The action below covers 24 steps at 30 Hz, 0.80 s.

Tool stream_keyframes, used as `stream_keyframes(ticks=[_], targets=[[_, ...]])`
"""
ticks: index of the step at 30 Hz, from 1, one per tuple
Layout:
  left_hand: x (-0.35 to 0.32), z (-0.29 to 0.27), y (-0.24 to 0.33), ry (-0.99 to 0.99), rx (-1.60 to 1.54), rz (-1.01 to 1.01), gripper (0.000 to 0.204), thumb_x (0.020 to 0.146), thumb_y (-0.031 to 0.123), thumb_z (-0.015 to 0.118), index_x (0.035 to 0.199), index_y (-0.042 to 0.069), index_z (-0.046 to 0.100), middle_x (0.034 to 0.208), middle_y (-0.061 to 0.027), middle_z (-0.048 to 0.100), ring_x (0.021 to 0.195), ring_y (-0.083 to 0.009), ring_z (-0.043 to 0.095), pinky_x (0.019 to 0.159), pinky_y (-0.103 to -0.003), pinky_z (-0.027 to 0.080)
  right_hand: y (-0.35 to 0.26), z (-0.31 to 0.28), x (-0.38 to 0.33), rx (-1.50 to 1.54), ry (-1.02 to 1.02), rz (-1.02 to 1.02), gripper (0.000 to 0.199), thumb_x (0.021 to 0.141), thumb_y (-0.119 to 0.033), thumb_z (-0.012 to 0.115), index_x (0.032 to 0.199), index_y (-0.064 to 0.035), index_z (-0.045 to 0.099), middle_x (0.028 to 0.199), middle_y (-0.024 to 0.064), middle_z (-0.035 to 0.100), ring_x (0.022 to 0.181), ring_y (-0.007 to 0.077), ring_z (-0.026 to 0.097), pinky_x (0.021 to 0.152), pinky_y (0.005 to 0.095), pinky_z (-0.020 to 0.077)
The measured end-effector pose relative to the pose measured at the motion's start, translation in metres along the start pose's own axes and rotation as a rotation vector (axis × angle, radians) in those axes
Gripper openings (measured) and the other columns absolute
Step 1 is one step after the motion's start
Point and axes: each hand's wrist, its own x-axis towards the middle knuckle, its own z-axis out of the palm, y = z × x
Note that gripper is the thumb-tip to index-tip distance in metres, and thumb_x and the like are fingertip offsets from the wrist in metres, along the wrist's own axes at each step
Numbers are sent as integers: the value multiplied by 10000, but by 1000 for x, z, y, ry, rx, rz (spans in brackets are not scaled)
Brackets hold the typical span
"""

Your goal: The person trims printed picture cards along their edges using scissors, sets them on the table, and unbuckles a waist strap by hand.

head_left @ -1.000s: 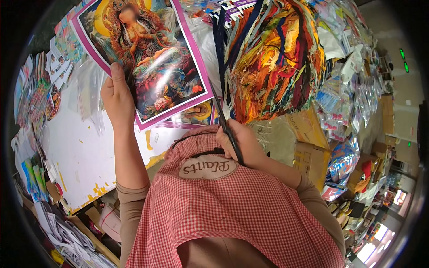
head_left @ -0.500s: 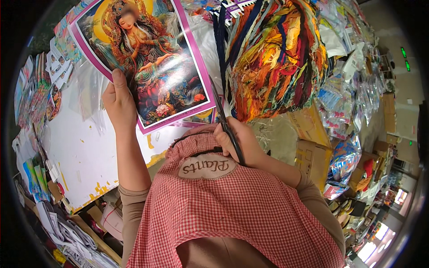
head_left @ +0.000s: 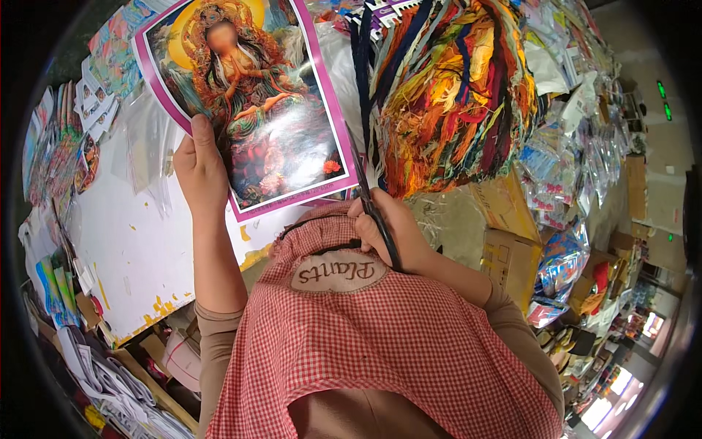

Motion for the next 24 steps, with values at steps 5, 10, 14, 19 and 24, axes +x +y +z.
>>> stream_keyframes(ticks=[5,10,14,19,24], targets=[[-3,3,2,74,-30,31,458,967,388,439,790,-4,595,660,44,498,618,-43,388,541,-217,312,-1,0,-1,-20,-5,7,432,900,-422,534,974,0,489,664,22,506,546,65,493,520,216,427],[-4,-1,-4,132,-2,64,473,968,394,433,647,48,449,587,67,374,573,-40,317,497,-232,233,-7,-2,-3,88,-30,24,442,913,-430,502,979,7,492,662,15,493,553,64,484,524,216,421],[-8,0,0,140,7,130,473,967,390,439,645,44,452,586,66,381,574,-39,315,499,-229,229,-9,-3,-3,90,-41,-6,428,922,-413,494,984,10,491,671,13,488,562,62,481,535,214,421],[-11,3,0,123,1,185,482,969,386,435,635,38,436,576,65,377,567,-40,307,493,-233,222,-7,-3,-3,58,-25,-23,344,932,-334,494,974,7,487,662,14,490,551,60,475,523,216,414],[-13,1,-2,110,26,156,488,971,386,430,631,36,423,569,58,367,562,-46,306,491,-236,227,-14,-3,-4,61,-3,54,272,928,-264,497,962,6,488,619,14,488,506,65,467,496,220,405]])
